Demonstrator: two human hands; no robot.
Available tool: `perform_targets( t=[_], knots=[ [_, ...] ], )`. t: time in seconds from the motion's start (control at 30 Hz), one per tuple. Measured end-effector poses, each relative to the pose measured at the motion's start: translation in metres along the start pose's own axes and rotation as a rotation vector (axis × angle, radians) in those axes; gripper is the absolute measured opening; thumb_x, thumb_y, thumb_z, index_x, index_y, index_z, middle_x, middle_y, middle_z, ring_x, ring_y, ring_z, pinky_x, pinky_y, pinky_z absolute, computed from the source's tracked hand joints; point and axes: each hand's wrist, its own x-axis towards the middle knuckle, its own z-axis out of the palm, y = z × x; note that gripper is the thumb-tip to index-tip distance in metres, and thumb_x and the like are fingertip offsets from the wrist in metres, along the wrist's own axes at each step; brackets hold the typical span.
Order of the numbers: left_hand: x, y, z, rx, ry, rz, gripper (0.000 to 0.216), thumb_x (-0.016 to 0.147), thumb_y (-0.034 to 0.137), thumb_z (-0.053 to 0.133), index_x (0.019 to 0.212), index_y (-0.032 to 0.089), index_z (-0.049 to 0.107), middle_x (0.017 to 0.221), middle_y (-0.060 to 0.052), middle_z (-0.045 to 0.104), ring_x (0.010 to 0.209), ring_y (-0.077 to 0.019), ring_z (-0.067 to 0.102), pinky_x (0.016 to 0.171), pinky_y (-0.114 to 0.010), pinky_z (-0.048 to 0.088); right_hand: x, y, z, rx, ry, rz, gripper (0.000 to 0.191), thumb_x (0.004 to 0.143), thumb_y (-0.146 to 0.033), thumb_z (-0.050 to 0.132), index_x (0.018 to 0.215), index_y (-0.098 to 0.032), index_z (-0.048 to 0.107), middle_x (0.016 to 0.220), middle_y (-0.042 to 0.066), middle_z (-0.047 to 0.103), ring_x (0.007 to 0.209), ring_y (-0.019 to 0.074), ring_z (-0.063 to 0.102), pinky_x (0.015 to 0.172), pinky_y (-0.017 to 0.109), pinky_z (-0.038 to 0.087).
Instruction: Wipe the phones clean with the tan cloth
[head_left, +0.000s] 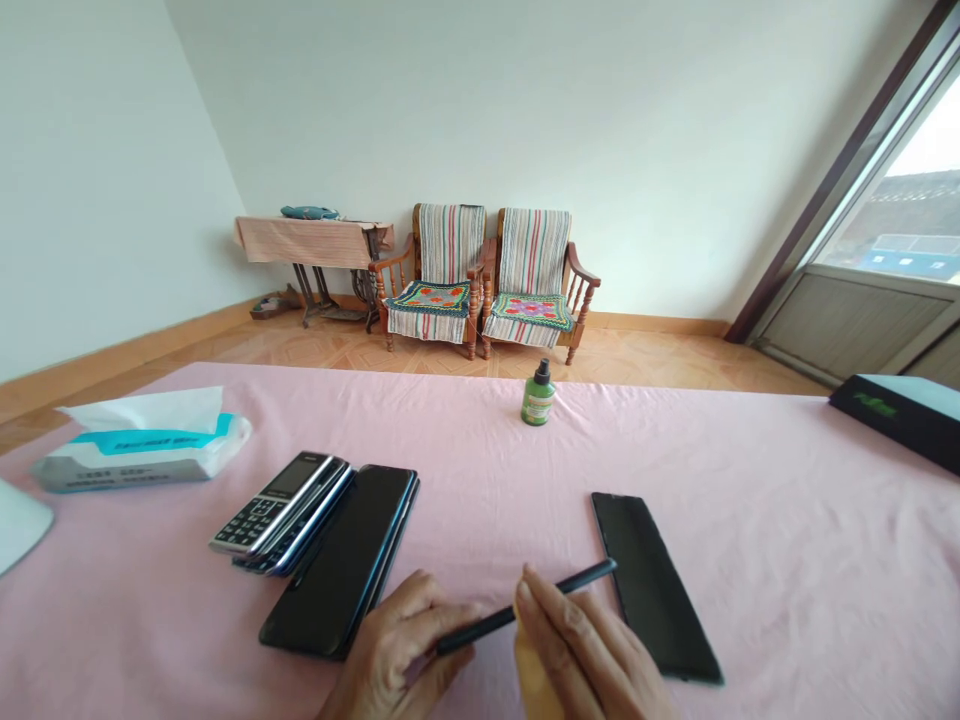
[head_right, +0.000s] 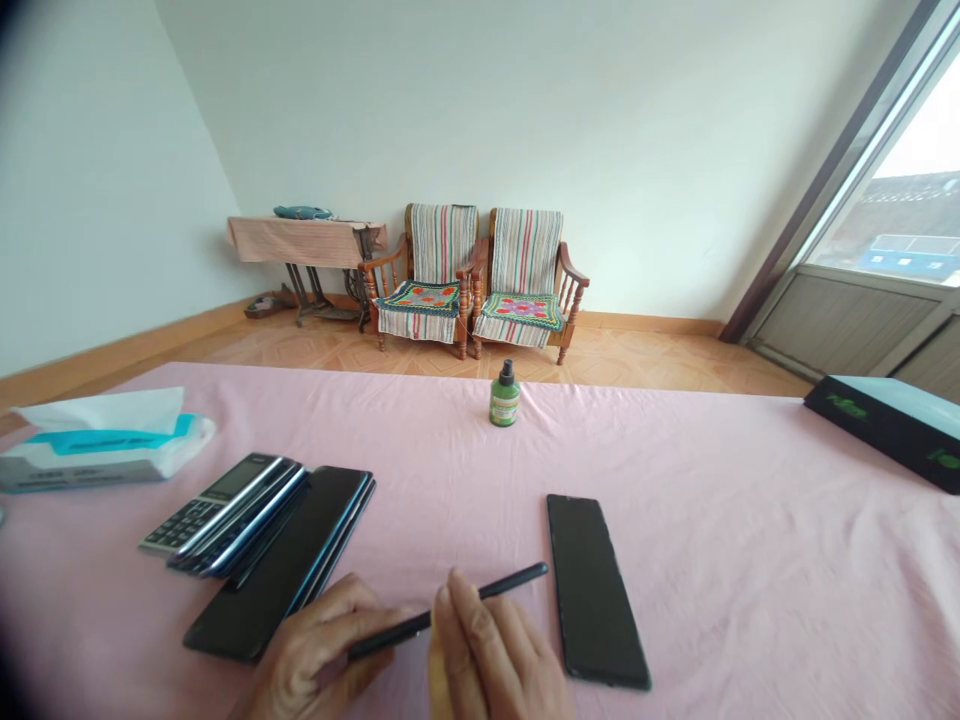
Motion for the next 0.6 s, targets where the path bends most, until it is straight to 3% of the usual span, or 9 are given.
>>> perform_targets(
  t=[0.1,0.17,0.3,0.4,0.53,0.6],
  knots=[
    [0.001,-0.002,0.000,0.018,0.032,0.017,0.022,0.092,0.027,0.055,0.110,0.025,0.067,0.078,-0.002,0.061,0.072,-0.0153,0.061,0.064,-0.022,0.048,-0.015,0.027,-0.010,0.027,-0.006,0.137,0.053,0.089,-0.006,0.038,0.140,-0.020,0.043,0.126,0.011,0.061,0.106,0.0290,0.063,0.082,0.041,0.058],
    [0.002,-0.002,-0.001,0.022,0.058,0.031,0.021,0.091,0.028,0.055,0.106,0.024,0.068,0.077,-0.002,0.061,0.070,-0.0149,0.062,0.062,-0.021,0.047,-0.019,0.043,-0.015,0.130,0.002,0.259,0.054,0.084,-0.004,0.040,0.134,-0.020,0.051,0.123,0.012,0.063,0.105,0.0270,0.063,0.083,0.040,0.057],
    [0.004,0.001,-0.001,0.035,0.090,0.033,0.018,0.091,0.027,0.055,0.100,0.022,0.070,0.075,-0.001,0.061,0.068,-0.0142,0.062,0.061,-0.020,0.047,-0.011,0.052,-0.015,0.522,-0.053,0.736,0.039,0.075,-0.011,0.052,0.109,-0.019,0.069,0.094,0.008,0.072,0.081,0.0210,0.068,0.065,0.027,0.056],
    [0.004,0.002,0.000,0.045,0.086,0.031,0.017,0.091,0.026,0.055,0.098,0.021,0.070,0.075,-0.001,0.061,0.068,-0.0141,0.062,0.062,-0.020,0.048,-0.005,0.048,-0.008,0.754,-0.041,0.995,0.025,0.077,-0.025,0.055,0.094,-0.016,0.072,0.069,0.004,0.066,0.058,0.0148,0.060,0.049,0.022,0.045],
    [0.003,0.002,0.001,0.059,0.098,0.017,0.016,0.091,0.026,0.054,0.093,0.021,0.069,0.074,-0.001,0.060,0.067,-0.0141,0.061,0.061,-0.020,0.048,-0.006,0.045,0.002,0.853,-0.112,1.100,0.029,0.078,-0.036,0.053,0.058,-0.016,0.056,0.052,-0.001,0.051,0.044,0.0083,0.041,0.041,0.019,0.028],
    [0.003,0.002,0.001,0.066,0.105,0.011,0.015,0.091,0.026,0.054,0.089,0.021,0.068,0.073,0.000,0.060,0.066,-0.0141,0.061,0.061,-0.020,0.047,-0.007,0.045,0.004,0.800,-0.176,1.099,0.030,0.076,-0.034,0.052,0.052,-0.017,0.047,0.049,-0.003,0.046,0.043,0.0071,0.035,0.040,0.019,0.023]
  ],
)
